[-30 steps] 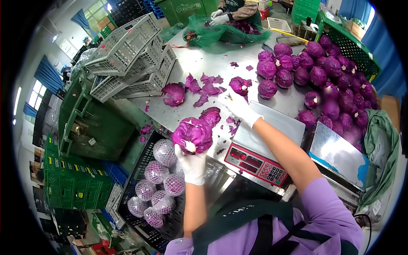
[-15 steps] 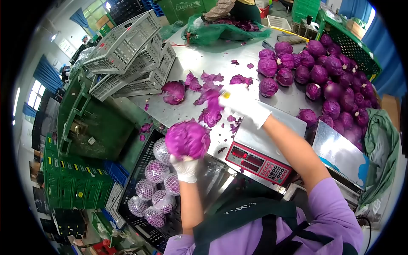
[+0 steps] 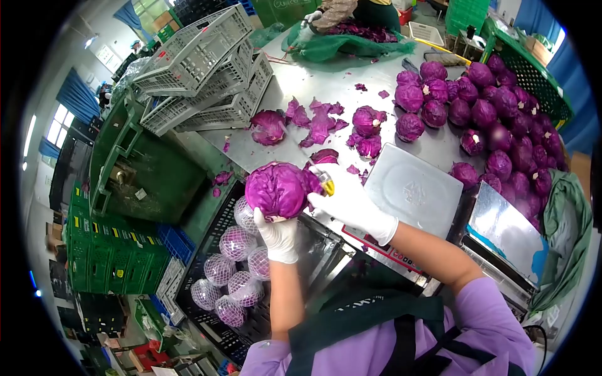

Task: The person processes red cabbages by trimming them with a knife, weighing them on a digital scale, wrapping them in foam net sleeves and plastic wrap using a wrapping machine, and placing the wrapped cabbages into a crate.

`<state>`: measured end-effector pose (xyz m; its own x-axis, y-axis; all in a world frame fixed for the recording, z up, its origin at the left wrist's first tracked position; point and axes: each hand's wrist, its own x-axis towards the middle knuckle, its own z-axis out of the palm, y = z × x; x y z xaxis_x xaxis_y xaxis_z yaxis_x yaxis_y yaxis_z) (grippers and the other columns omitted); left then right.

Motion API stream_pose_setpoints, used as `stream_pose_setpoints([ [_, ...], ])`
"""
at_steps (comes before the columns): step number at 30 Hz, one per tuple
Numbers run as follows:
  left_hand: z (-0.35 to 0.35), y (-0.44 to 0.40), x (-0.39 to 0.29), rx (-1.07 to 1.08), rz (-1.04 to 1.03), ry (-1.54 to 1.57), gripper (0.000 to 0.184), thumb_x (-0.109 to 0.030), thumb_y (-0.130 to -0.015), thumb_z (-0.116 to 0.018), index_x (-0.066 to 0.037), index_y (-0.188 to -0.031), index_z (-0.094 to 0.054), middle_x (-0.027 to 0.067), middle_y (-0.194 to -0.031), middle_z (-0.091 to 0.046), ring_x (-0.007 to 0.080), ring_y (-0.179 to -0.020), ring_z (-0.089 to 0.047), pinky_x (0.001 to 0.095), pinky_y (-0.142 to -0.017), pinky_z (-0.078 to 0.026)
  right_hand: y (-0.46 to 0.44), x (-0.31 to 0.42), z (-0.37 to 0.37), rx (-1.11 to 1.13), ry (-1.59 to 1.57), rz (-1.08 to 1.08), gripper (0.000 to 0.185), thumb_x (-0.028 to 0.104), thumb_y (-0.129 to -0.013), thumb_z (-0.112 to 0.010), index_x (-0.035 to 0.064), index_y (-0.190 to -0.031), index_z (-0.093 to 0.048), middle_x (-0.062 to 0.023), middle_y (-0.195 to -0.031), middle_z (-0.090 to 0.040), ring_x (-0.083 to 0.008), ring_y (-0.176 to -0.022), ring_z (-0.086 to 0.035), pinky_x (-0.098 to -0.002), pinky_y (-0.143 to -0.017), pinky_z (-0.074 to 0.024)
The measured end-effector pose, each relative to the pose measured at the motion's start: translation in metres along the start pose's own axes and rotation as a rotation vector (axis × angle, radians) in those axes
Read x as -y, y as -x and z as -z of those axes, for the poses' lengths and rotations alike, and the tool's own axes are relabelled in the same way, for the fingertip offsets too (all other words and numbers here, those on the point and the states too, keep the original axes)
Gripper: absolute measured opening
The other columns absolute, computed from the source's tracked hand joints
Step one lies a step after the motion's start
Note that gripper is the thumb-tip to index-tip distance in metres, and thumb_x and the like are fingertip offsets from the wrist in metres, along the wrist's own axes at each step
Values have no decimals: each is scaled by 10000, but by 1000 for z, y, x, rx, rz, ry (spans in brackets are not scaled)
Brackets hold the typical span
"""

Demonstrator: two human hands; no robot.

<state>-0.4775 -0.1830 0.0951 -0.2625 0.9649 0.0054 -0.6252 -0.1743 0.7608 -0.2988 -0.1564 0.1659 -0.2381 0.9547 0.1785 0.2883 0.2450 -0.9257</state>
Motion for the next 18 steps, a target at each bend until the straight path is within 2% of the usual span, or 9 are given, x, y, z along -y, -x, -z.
stream_pose_setpoints([
  [2, 1, 1, 1, -58, -17, -140, 718, -364, -757, -729, -154, -1391, -466, 111, -1417, -465, 286, -1339, -416, 510, -1089, -378, -1, -3, 7, 81, -218, -101, 277, 66, -800, -664, -15, -1056, -598, -71, -934, -659, -131, -915, -612, -286, -847, -494],
  [4, -8, -1, -4, -25, 155, 527, 799, -471, -784, -715, -129, -1435, -403, 125, -1443, -443, 336, -1353, -401, 560, -1141, -320, -10, -7, 15, 125, -204, -53, 260, 57, -796, -664, -3, -1042, -601, -59, -898, -645, -114, -796, -603, -258, -735, -503],
  [6, -15, -1, -2, -124, 183, 511, 730, -539, -817, -628, -173, -1418, -433, 110, -1434, -452, 342, -1348, -399, 562, -1134, -319, -16, 6, 33, 216, -287, -202, 228, 70, -774, -675, -5, -978, -605, -69, -872, -648, -113, -764, -618, -275, -692, -513],
  [8, -9, -3, 3, -148, 211, 519, 668, -526, -839, -594, -188, -1397, -453, 109, -1415, -464, 341, -1326, -417, 550, -1107, -353, -20, 15, 51, 169, -264, -162, 194, 62, -771, -662, 8, -953, -620, -49, -836, -642, -56, -629, -572, -223, -498, -457],
  [12, 36, -8, 10, -104, 343, 805, 688, -542, -827, -632, -176, -1380, -448, 96, -1373, -466, 316, -1288, -420, 531, -1001, -454, -48, 12, 88, -8, -31, 9, 229, 81, -777, -652, 24, -999, -646, -46, -796, -647, -84, -677, -598, -251, -607, -505],
  [13, 39, -6, 9, -113, 330, 702, 707, -566, -814, -633, -174, -1373, -450, 105, -1364, -469, 325, -1301, -407, 548, -1024, -430, -54, 10, 90, -157, 83, 104, 315, 115, -789, -692, 48, -1092, -642, -60, -923, -650, -142, -785, -637, -299, -704, -531],
  [14, 39, -2, 11, -116, 333, 701, 707, -566, -814, -633, -174, -1373, -450, 105, -1364, -469, 325, -1301, -407, 548, -1024, -430, -62, -1, 90, -352, 568, 428, 410, 216, -807, -726, 86, -1181, -620, -75, -1075, -615, -200, -922, -645, -344, -780, -536],
  [16, 21, 3, 7, -158, 226, 558, 702, -569, -821, -620, -191, -1386, -444, 118, -1384, -462, 330, -1318, -401, 570, -1048, -401, -57, 13, 79, -176, 534, 171, 462, 319, -815, -725, 112, -1211, -608, -83, -1153, -579, -238, -1009, -627, -372, -836, -525],
  [18, 24, 1, 12, -109, 231, 538, 664, -555, -856, -577, -184, -1392, -451, 116, -1393, -476, 324, -1317, -423, 565, -1072, -378, -41, 14, 52, 46, 254, 272, 525, 363, -805, -753, 92, -1235, -620, -106, -1151, -596, -245, -1013, -609, -346, -865, -501],
])
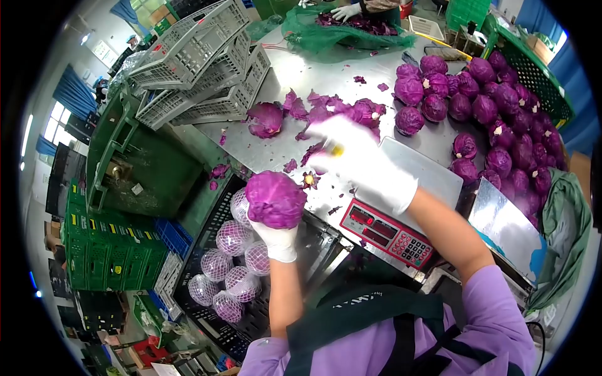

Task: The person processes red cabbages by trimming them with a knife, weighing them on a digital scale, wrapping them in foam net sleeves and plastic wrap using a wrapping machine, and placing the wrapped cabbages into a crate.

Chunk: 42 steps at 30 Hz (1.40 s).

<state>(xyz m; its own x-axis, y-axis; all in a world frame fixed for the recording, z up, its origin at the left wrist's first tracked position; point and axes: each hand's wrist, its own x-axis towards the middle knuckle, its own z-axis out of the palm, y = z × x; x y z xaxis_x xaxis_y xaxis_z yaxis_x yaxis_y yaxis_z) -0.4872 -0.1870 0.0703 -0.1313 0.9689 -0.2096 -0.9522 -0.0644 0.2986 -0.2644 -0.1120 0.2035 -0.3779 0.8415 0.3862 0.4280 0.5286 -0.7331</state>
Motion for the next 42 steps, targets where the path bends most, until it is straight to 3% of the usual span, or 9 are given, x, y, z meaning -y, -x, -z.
stream_pose_setpoints([
  [3, -23, 6, 9, 255, -66, -191, 629, -508, -903, -536, -110, -1385, -465, 102, -1350, -538, 295, -1242, -523, 482, -1091, -394, 29, 28, -38, 58, 30, 116, 553, 335, -786, -767, 56, -1230, -591, -119, -1082, -593, -251, -869, -639, -359, -784, -522],
  [10, -21, 8, 4, 182, -23, -222, 648, -473, -855, -601, -86, -1362, -484, 135, -1338, -541, 308, -1230, -533, 491, -1080, -408, 37, 25, -34, 123, 323, 118, 316, 231, -779, -725, 84, -1043, -631, -36, -910, -611, -225, -708, -653, -363, -677, -524],
  [15, -11, 9, -4, 138, 19, -128, 689, -479, -834, -584, -49, -1360, -475, 174, -1324, -539, 352, -1220, -535, 530, -1036, -453, -2, 2, 13, -227, 239, -3, 167, 171, -783, -640, 69, -915, -640, -100, -791, -668, -303, -724, -674, -399, -683, -549],
  [20, -1, 9, -9, 239, 93, -26, 708, -508, -858, -600, -60, -1383, -441, 205, -1389, -477, 397, -1308, -447, 543, -1042, -446, -13, -28, 19, -430, 340, 113, 310, 226, -838, -670, 42, -1086, -659, -152, -1095, -652, -290, -930, -658, -368, -802, -538],
  [21, -20, 18, -9, 109, -6, -160, 718, -505, -828, -618, -63, -1370, -455, 189, -1364, -497, 362, -1259, -500, 529, -1039, -452, -2, -15, 14, -210, 153, -35, 365, 246, -845, -738, 63, -1153, -663, -92, -1061, -672, -142, -826, -649, -272, -708, -517],
  [23, -33, 25, -5, 98, -18, -252, 725, -504, -812, -627, -63, -1364, -462, 180, -1345, -510, 348, -1237, -519, 521, -1037, -456, 22, 23, 4, 94, -428, -352, 318, 231, -861, -729, 33, -1104, -679, -47, -914, -687, -84, -770, -612, -257, -665, -509],
  [30, -44, 27, 6, 149, -86, -427, 733, -464, -795, -616, -41, -1366, -439, 167, -1297, -532, 314, -1236, -524, 492, -1073, -417, 71, 28, -26, -110, -171, -16, 458, 222, -851, -745, 48, -1256, -622, -114, -898, -673, -145, -698, -610, -267, -675, -512],
  [33, -41, 29, 7, 112, -207, -579, 728, -479, -790, -638, -65, -1353, -432, 127, -1298, -522, 281, -1211, -537, 466, -1062, -434, 81, 39, -20, 11, 42, 142, 707, 277, -837, -737, 71, -1442, -435, -103, -890, -637, -196, -695, -645, -290, -647, -523],
  [42, -62, 37, 15, 146, -256, -620, 719, -501, -781, -652, -38, -1300, -466, 123, -1249, -537, 254, -1172, -549, 426, -1028, -455, 92, 41, -20, -31, 157, 140, 642, 259, -812, -757, 75, -1377, -513, -74, -788, -606, -170, -623, -610, -299, -583, -502],
])
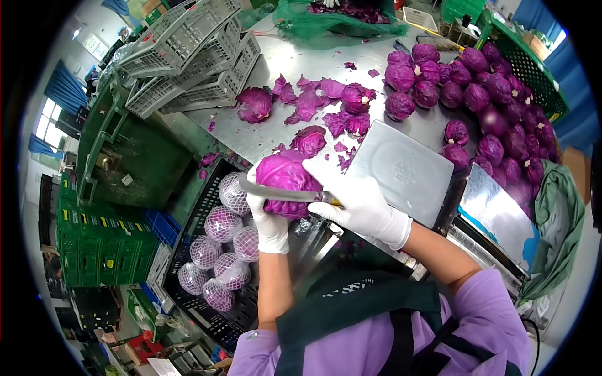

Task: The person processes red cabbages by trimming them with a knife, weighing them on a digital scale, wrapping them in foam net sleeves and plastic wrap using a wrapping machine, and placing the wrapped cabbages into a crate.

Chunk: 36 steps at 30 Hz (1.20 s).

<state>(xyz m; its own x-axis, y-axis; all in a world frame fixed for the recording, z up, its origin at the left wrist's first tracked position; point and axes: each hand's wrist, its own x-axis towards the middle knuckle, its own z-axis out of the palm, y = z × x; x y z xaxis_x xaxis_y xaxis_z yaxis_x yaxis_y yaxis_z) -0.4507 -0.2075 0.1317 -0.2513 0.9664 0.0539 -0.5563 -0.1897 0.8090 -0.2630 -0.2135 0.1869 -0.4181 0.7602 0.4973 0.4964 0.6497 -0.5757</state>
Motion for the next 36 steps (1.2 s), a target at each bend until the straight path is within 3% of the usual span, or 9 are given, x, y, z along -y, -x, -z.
stream_pose_setpoints([
  [5, -15, 2, -7, 68, -98, -81, 683, -451, -766, -663, -15, -1259, -481, 144, -1208, -560, 260, -1127, -566, 402, -1010, -453, 2, 5, -3, -105, -602, -485, 333, 227, -832, -772, 11, -1021, -602, -64, -820, -625, -81, -727, -542, -270, -681, -482],
  [8, -24, 6, -9, 65, -156, -161, 658, -461, -773, -632, -30, -1251, -493, 131, -1212, -556, 252, -1128, -552, 398, -1012, -434, -3, 8, 5, -9, -610, -558, 331, 223, -833, -769, 6, -1017, -600, -66, -780, -606, -89, -716, -521, -280, -686, -481],
  [10, -27, 7, -9, 52, -183, -193, 657, -461, -773, -631, -25, -1245, -497, 129, -1211, -557, 252, -1125, -553, 392, -1009, -434, -2, 6, 5, -17, -611, -549, 315, 220, -836, -766, 0, -993, -605, -84, -769, -623, -100, -723, -567, -292, -690, -489],
  [16, -22, 10, -10, -17, -209, -258, 625, -458, -804, -618, -18, -1235, -513, 106, -1196, -567, 231, -1123, -562, 382, -1010, -433, 7, -2, 5, -106, -186, -176, 571, 294, -879, -698, 52, -1361, -511, -119, -816, -642, -195, -670, -647, -305, -593, -509],
  [20, -25, 12, -6, -20, -220, -221, 570, -377, -852, -577, 15, -1259, -499, 119, -1171, -574, 213, -1085, -583, 371, -995, -443, 5, -11, 6, 60, 222, 62, 697, 396, -879, -635, 98, -1467, -407, -153, -1179, -657, -235, -703, -686, -327, -587, -548],
  [28, -19, 12, 4, -22, -70, -42, 604, -388, -858, -583, -15, -1314, -450, 108, -1222, -551, 226, -1136, -564, 389, -1014, -439, 3, -12, 12, 75, 279, 59, 543, 364, -930, -576, 145, -1421, -495, -51, -786, -600, -206, -604, -628, -323, -519, -485],
  [32, -20, 10, 12, -69, 49, 88, 632, -461, -865, -578, -41, -1321, -453, 119, -1271, -546, 259, -1174, -559, 432, -1040, -432, 0, -15, 12, 40, 268, 92, 453, 314, -966, -561, 147, -1386, -543, -32, -748, -610, -155, -554, -590, -290, -507, -467],
  [34, -9, 0, 22, -40, 149, 226, 623, -471, -862, -579, -45, -1307, -480, 126, -1273, -559, 265, -1181, -559, 444, -1036, -432, -5, -12, 18, 109, -739, -325, 407, 261, -1008, -526, 87, -1375, -547, -11, -710, -612, -81, -543, -542, -241, -498, -430],
  [36, -3, -1, 27, -80, 193, 241, 630, -474, -856, -588, -41, -1305, -497, 136, -1267, -571, 275, -1191, -559, 452, -1043, -433, -12, 2, 52, 169, -1080, -492, 485, 355, -1043, -453, -13, -1346, -537, -18, -622, -579, -53, -447, -453, -202, -425, -350],
])
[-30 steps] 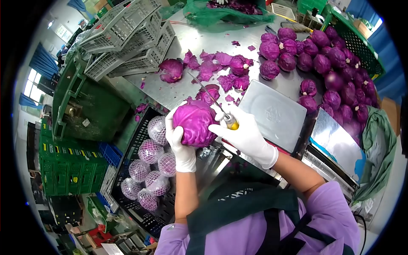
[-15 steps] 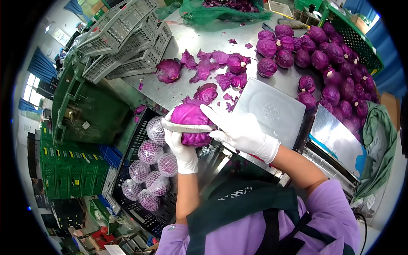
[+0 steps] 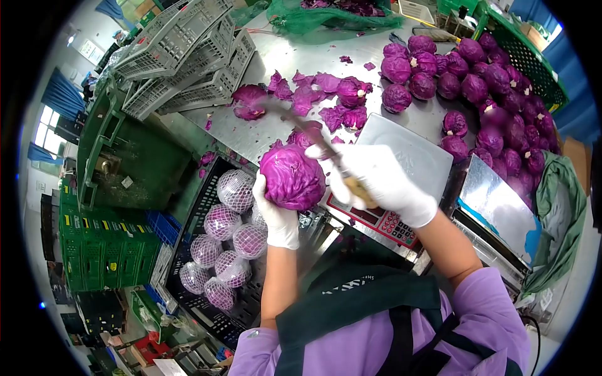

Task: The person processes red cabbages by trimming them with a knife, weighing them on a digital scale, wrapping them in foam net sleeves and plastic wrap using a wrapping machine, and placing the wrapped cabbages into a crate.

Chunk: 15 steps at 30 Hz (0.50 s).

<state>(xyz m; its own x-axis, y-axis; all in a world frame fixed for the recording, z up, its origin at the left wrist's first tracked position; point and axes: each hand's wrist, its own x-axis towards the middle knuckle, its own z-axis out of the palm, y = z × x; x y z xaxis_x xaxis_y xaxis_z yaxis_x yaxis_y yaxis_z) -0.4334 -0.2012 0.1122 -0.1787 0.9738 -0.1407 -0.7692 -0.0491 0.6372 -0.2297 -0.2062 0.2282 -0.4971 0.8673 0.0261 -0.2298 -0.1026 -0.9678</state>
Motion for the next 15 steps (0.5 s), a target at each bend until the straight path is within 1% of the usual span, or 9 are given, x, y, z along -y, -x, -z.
stream_pose_setpoints([
  [2, 8, -2, 3, 9, 21, -6, 650, -477, -853, -591, -39, -1323, -490, 141, -1261, -576, 284, -1199, -556, 465, -1055, -429, -5, 19, 15, 175, -202, 88, 540, 436, -1040, -412, 11, -1346, -543, -12, -567, -542, -59, -386, -405, -211, -390, -335],
  [4, 8, 2, 2, -10, 52, 7, 667, -476, -850, -593, -35, -1338, -478, 144, -1275, -567, 293, -1206, -552, 476, -1064, -424, -18, 23, 27, 142, -540, 51, 574, 484, -1030, -390, 50, -1388, -502, -10, -531, -515, -71, -357, -386, -227, -375, -339],
  [5, 7, 5, 1, -23, 61, 18, 663, -475, -852, -591, -38, -1338, -478, 142, -1279, -563, 293, -1209, -549, 474, -1065, -424, -35, 27, 40, 65, -346, -1, 598, 515, -1008, -428, 82, -1419, -453, -22, -573, -561, -97, -388, -453, -237, -380, -359],
  [6, 5, 6, 2, -35, 69, 31, 659, -474, -854, -588, -42, -1338, -477, 140, -1284, -560, 292, -1213, -546, 471, -1066, -423, -52, 35, 39, -221, 410, 37, 451, 426, -994, -529, 28, -1196, -592, -52, -635, -598, -107, -479, -543, -249, -458, -447],
  [8, 4, 9, 3, -37, 32, -5, 668, -482, -864, -569, -21, -1339, -481, 150, -1296, -563, 297, -1223, -541, 463, -1073, -413, -69, -29, 56, -571, 1498, 400, 359, 381, -938, -614, 54, -1083, -642, -86, -684, -638, -162, -544, -604, -302, -525, -496],
  [9, 3, 6, 3, -42, -5, -40, 679, -490, -875, -550, 0, -1340, -485, 161, -1308, -566, 303, -1233, -536, 454, -1080, -402, -69, -43, 53, -305, 792, 293, 316, 333, -875, -679, 55, -1025, -667, -119, -749, -670, -212, -637, -660, -330, -609, -528],
  [10, 2, 2, 3, -39, -8, -33, 679, -490, -875, -550, 0, -1340, -485, 161, -1308, -566, 303, -1233, -536, 454, -1080, -402, -54, -23, 26, -219, 661, 38, 261, 245, -870, -710, 34, -1015, -661, -70, -818, -662, -119, -743, -635, -281, -691, -504],
  [13, 3, 5, 1, -25, -39, -88, 556, -449, -866, -581, -56, -1248, -490, 115, -1233, -562, 247, -1174, -553, 427, -1048, -419, -49, -43, 7, -188, 723, 269, 258, 244, -831, -745, 58, -993, -667, -74, -855, -653, -161, -721, -618, -292, -731, -485],
  [15, 1, 6, -1, -13, -87, -136, 527, -424, -876, -575, -50, -1239, -493, 112, -1219, -565, 239, -1161, -556, 412, -1042, -420, -53, -47, 8, -157, 955, 508, 259, 294, -828, -722, 84, -971, -673, -79, -870, -653, -238, -756, -672, -342, -699, -538],
])
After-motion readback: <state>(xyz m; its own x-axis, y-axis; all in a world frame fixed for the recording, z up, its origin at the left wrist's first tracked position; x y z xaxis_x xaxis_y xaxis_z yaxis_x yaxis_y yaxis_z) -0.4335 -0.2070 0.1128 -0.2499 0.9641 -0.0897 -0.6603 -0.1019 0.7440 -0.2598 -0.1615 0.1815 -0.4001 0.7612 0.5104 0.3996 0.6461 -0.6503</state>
